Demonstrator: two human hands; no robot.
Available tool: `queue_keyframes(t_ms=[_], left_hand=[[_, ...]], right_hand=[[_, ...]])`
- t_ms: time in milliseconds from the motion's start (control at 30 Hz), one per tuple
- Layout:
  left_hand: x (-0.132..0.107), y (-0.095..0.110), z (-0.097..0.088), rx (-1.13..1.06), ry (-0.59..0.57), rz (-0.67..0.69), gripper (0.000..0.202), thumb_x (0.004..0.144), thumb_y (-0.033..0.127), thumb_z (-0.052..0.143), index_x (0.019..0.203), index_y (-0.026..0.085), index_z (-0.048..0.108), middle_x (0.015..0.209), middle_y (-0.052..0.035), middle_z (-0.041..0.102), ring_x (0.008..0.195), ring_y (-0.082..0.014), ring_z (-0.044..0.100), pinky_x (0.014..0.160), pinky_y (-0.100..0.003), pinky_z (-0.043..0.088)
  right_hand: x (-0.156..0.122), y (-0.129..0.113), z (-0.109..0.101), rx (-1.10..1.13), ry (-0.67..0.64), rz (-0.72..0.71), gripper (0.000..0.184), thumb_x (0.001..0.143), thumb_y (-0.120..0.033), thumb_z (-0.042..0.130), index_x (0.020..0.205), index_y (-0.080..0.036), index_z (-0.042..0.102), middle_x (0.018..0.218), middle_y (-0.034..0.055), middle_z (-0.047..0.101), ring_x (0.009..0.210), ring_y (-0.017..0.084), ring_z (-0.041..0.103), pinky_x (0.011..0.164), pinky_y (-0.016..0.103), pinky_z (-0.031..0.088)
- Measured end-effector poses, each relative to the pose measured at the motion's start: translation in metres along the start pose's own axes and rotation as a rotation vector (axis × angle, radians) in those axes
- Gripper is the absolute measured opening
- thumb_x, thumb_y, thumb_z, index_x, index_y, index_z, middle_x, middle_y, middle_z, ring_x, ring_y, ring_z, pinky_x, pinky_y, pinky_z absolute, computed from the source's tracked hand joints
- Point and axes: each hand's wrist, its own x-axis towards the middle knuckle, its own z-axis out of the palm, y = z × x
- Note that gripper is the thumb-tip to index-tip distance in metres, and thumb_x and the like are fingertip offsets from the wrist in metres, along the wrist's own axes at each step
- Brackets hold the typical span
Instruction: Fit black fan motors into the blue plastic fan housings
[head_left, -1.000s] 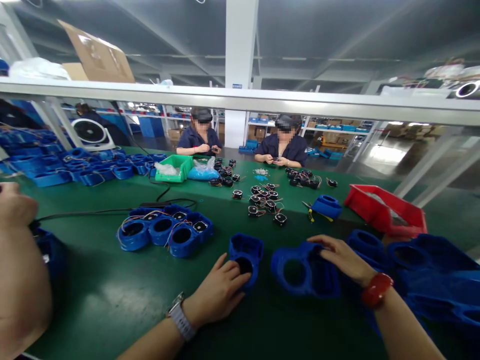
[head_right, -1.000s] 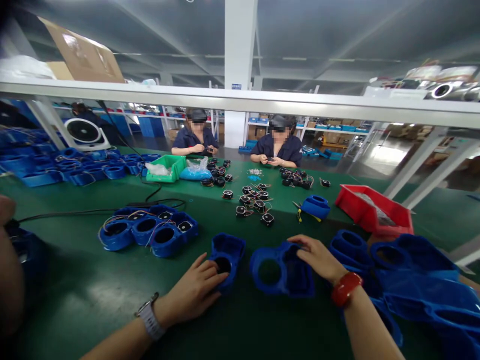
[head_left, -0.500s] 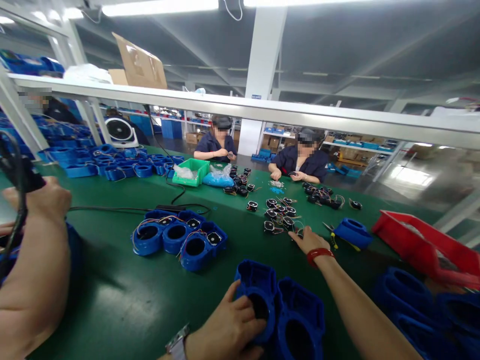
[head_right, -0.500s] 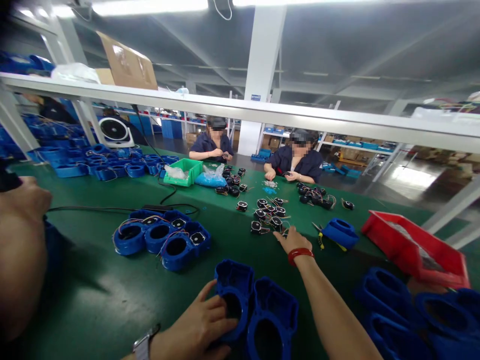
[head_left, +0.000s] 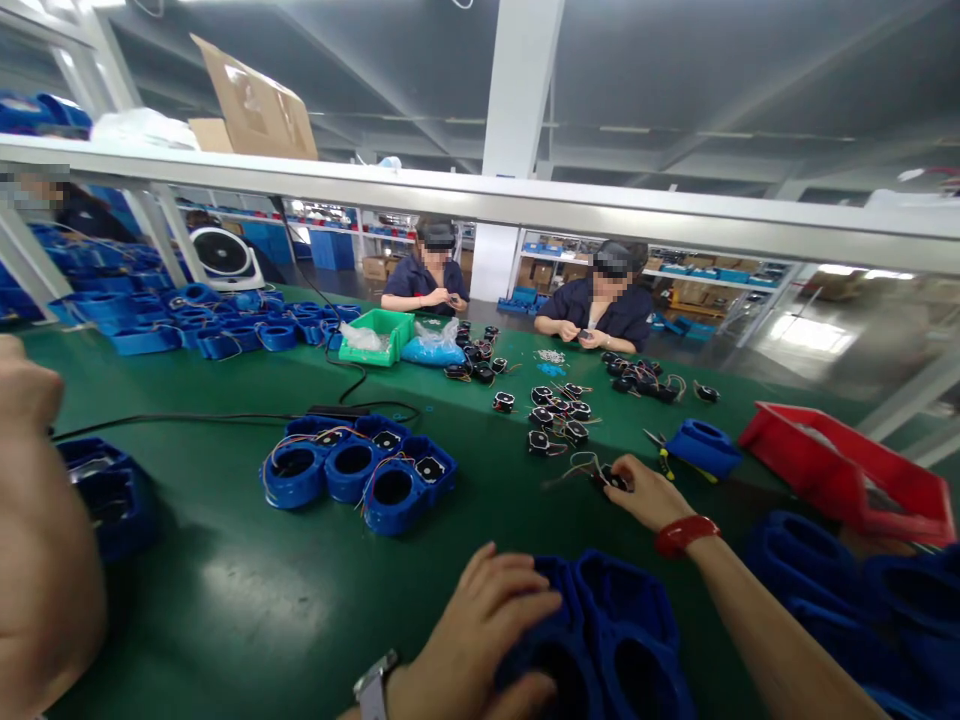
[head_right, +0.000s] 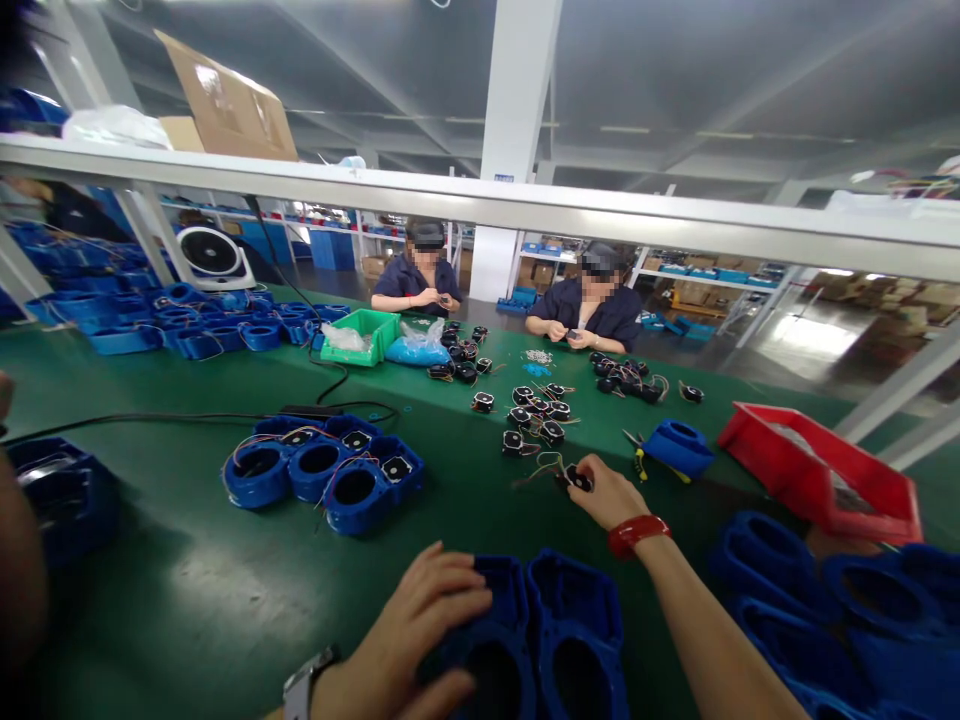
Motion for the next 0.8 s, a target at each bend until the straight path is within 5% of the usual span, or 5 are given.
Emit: queue_keyframes(t_ms=[100,200,300,567,800], left_hand=[[0.025,0.005,-0.02,0.006,0.125,-0.265,0.064,0.087,0.034,0.055,0.142,0.021,0.023,0.143,-0.012,0.032,0.134,-0.0262,0.028,0.112,-0.047,0.025],[0.051,0.007,-0.024,0.067,0.197,-0.362,0.069,0.079,0.037,0.067,0.135,0.018,0.032,0.136,-0.014,0.037,0.126,-0.0285,0.036,0.105,-0.046,0.033],[0.065,0.01,-0.026,0.089,0.206,-0.406,0.026,0.084,0.034,0.06,0.103,0.018,0.053,0.109,-0.0084,0.052,0.104,-0.0247,0.047,0.092,-0.042,0.039],[0.019,0.031,-0.04,-0.831,0.199,-0.625,0.034,0.099,0.039,0.031,0.073,0.019,0.04,0.06,0.0045,0.039,0.056,-0.0104,0.037,0.06,-0.024,0.035],[0.013,0.035,-0.03,-0.369,0.061,-0.779,0.024,0.087,0.037,0.056,0.102,0.021,0.046,0.072,0.0051,0.047,0.062,-0.0113,0.043,0.056,-0.022,0.031]], right_hand=[[-0.038,-0.034,-0.012,0.131,0.108,-0.258,0.023,0.081,-0.037,0.053,0.099,-0.024,0.048,0.097,0.0015,0.062,0.088,0.02,0.059,0.078,0.033,0.045],[-0.07,-0.073,-0.019,0.192,0.205,-0.493,0.022,0.078,-0.03,0.056,0.098,-0.023,0.05,0.096,0.0023,0.061,0.089,0.021,0.058,0.082,0.036,0.044],[-0.089,-0.096,-0.02,0.209,0.259,-0.638,0.023,0.078,-0.022,0.056,0.1,-0.022,0.052,0.097,0.0038,0.06,0.092,0.021,0.057,0.083,0.037,0.044],[-0.094,-0.078,0.004,0.259,0.114,-0.7,0.029,0.081,-0.02,0.06,0.109,-0.021,0.053,0.103,0.0054,0.06,0.093,0.021,0.056,0.084,0.039,0.047],[-0.107,-0.079,0.025,0.328,0.08,-0.715,0.031,0.082,-0.02,0.06,0.112,-0.022,0.054,0.106,0.0047,0.061,0.096,0.021,0.057,0.085,0.038,0.048]])
